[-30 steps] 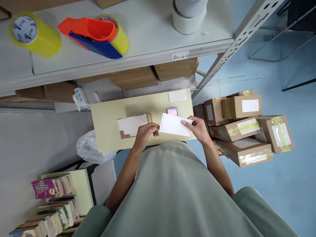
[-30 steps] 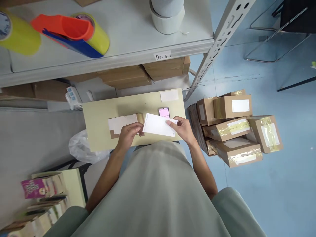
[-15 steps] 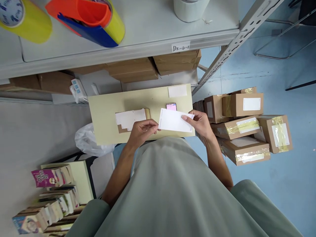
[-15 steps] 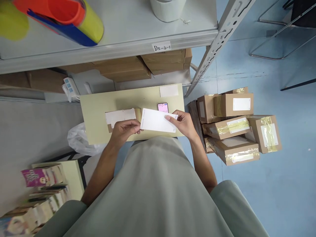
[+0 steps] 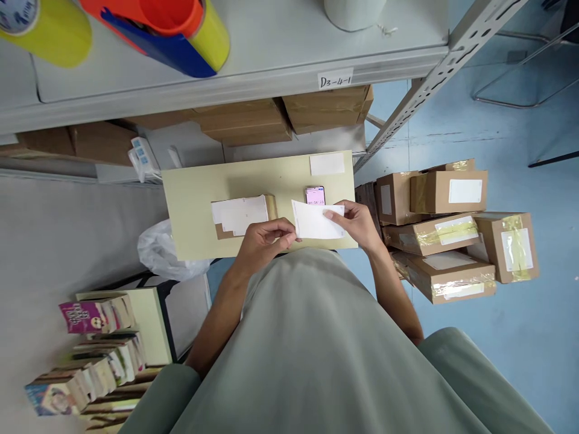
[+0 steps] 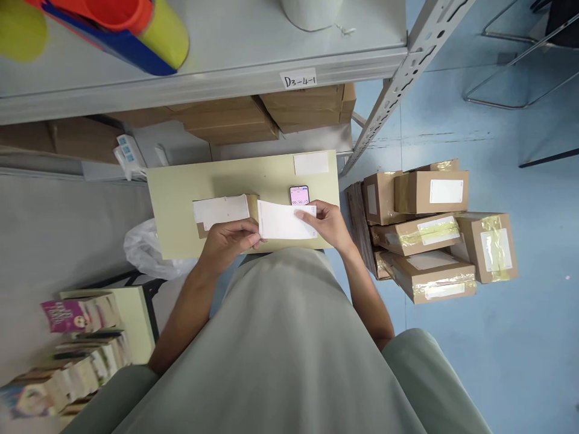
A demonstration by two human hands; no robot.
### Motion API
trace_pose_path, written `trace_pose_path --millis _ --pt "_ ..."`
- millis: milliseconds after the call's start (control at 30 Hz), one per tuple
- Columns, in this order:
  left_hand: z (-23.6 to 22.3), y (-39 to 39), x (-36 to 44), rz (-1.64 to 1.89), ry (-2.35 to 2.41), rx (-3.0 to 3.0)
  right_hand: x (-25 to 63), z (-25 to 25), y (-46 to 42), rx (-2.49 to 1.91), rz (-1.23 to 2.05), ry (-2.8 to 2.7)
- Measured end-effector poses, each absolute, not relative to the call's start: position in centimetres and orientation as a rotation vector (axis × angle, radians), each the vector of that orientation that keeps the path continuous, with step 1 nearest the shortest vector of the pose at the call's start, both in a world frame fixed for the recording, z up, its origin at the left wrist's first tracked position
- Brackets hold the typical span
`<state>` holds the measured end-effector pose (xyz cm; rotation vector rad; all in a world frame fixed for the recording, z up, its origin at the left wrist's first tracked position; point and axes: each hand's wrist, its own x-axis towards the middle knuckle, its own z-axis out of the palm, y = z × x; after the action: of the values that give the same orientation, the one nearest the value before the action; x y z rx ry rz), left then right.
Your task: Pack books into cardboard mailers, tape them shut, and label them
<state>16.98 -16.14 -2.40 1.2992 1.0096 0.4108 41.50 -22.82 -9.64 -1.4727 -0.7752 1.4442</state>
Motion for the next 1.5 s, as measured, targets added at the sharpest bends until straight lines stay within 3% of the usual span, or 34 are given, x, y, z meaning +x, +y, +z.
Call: trace_pose_path --millis 200,400,767,1300,1500 --pt "-2.2 -17.1 16.9 0.442 1.057 1.333 38.1 -7.5 -23.2 -1.522 1.046 -1.100" --pt "-2.0 -17.5 15.9 0.393 1.049 1.490 35.6 -3.6 -25.3 -1.394 1.129 -1.249" --pt "-3.5 -18.2 10.0 0.299 0.959 1.577 29.6 -4.2 -26.7 -1.579 1.016 -1.350" --pt "-6.0 -15.0 -9.1 0.442 0.997 1.502 11.8 -2.1 -23.4 -1.737 1.227 -1.089" --pt "-9.3 -13.5 -18.0 0.524 1.169 1.364 6.3 -2.2 -22.7 -1.817 1.183 -1.025"
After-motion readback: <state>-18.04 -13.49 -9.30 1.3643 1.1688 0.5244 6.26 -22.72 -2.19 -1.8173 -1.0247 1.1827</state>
